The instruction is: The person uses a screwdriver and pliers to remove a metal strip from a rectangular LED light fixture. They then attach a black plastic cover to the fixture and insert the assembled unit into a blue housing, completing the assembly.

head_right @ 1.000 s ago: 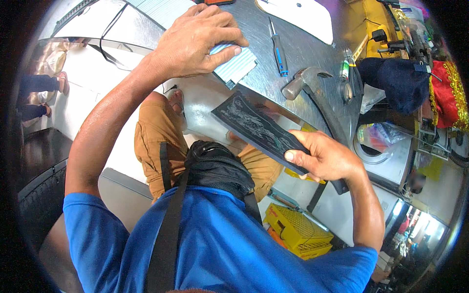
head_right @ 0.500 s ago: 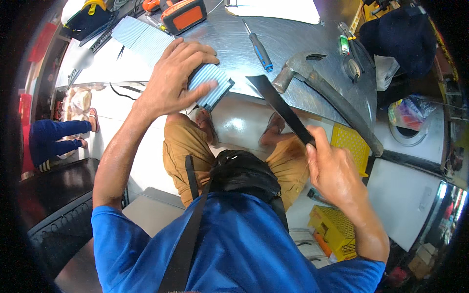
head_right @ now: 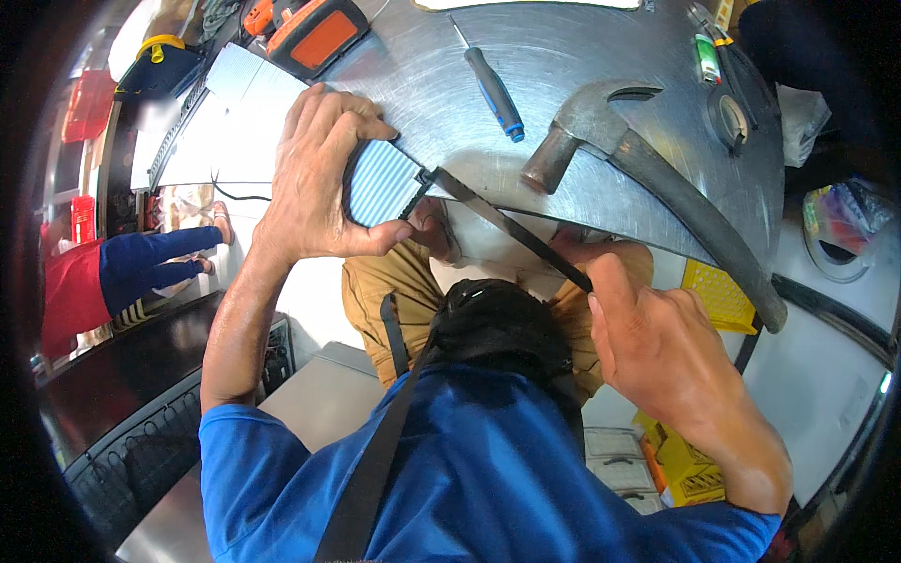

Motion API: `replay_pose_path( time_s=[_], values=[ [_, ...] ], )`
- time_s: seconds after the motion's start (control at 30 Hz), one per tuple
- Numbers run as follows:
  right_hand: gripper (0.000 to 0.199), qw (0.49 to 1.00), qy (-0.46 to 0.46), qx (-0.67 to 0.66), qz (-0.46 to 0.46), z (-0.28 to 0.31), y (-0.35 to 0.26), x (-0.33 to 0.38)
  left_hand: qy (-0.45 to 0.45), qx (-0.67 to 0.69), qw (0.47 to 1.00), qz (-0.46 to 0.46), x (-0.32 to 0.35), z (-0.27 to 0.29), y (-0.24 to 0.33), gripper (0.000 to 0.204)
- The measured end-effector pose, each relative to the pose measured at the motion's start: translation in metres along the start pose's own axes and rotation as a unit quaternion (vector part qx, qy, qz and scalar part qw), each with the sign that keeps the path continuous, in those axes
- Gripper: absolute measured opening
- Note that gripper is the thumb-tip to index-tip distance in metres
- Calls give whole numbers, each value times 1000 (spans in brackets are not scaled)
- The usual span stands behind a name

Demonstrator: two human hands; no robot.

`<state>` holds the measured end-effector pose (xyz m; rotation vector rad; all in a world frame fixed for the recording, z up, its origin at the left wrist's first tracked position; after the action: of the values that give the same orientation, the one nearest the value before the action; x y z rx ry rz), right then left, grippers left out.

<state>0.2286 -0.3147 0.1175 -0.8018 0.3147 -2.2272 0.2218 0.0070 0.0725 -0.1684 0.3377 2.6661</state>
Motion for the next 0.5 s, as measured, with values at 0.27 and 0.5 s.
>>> replay_pose_path(
  time_s=[0.27,0.5],
  values=[
    [21,999,19,-17,29,3,3,-3,-10,9,1000,-2,-2,-2,-1,78],
    [19,999,14,-27,35,6,3,-4,-5,-2,1000,-5,-2,-1,0,77]
  ],
)
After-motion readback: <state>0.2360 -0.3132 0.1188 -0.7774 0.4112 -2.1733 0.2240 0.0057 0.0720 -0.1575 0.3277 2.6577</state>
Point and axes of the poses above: each hand's wrist, its own x-axis away from the middle knuckle, its own z-axis out of the back of the hand, y = z × x, the point moved 3 cm from there along -x, towards the middle knuckle, and after that the axes turned 8 degrees about -y, right-handed, at the moved point
